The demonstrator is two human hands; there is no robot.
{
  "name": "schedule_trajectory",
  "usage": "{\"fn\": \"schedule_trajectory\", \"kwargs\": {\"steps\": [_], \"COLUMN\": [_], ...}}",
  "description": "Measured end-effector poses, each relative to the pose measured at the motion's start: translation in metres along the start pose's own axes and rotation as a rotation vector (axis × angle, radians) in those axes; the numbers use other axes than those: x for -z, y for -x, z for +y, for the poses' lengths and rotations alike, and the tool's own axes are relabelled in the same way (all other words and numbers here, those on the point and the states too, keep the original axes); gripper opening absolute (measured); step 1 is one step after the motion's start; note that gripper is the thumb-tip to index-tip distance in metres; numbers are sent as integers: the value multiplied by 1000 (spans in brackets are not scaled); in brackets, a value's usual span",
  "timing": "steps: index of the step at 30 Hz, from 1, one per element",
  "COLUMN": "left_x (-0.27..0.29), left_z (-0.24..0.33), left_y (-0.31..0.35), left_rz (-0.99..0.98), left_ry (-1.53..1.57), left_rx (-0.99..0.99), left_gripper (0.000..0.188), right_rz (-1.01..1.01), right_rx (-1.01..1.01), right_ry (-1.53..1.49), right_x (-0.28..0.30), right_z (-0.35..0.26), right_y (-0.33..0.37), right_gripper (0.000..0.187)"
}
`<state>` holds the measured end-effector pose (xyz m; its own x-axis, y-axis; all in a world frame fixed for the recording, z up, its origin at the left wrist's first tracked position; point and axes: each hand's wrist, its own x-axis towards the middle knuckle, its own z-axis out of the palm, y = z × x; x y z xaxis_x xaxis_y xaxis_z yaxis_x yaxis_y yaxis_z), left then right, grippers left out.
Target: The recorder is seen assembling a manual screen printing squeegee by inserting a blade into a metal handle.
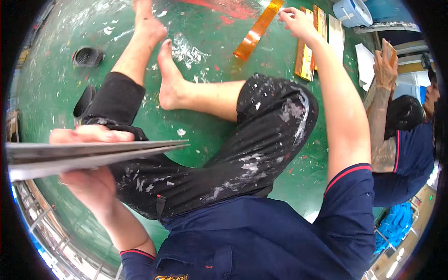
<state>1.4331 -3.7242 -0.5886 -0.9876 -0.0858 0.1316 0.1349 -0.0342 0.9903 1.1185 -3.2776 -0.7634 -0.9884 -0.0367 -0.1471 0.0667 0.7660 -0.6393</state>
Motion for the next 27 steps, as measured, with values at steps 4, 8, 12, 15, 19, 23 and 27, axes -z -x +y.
{"fn": "schedule_trajectory", "kwargs": {"steps": [4, 8, 12, 15, 19, 23, 27], "left_x": [-49, -55, -32, -22, -3, 18, 39], "left_z": [-58, -108, -124, -126, -156, -177, -180], "left_y": [-67, -114, -154, -180, -179, -155, -150], "left_rz": [-69, -98, -191, -206, -217, -111, -163], "left_ry": [-76, -174, -239, -254, -46, 177, 259], "left_rx": [186, 342, 493, 476, 379, 468, 460], "left_gripper": [68, 73, 73, 72, 66, 61, 72], "right_rz": [78, 97, -92, 104, -148, -76, -246], "right_rx": [-276, -453, -486, -427, -456, -440, -127], "right_ry": [-95, 244, 308, 82, -1039, -1250, -1361], "right_x": [-99, -196, -173, -151, -105, -104, -112], "right_z": [37, 5, -2, 18, -11, -125, -182], "right_y": [-41, -13, -51, -55, -42, 10, 91], "right_gripper": [82, 101, 92, 87, 67, 59, 52]}}
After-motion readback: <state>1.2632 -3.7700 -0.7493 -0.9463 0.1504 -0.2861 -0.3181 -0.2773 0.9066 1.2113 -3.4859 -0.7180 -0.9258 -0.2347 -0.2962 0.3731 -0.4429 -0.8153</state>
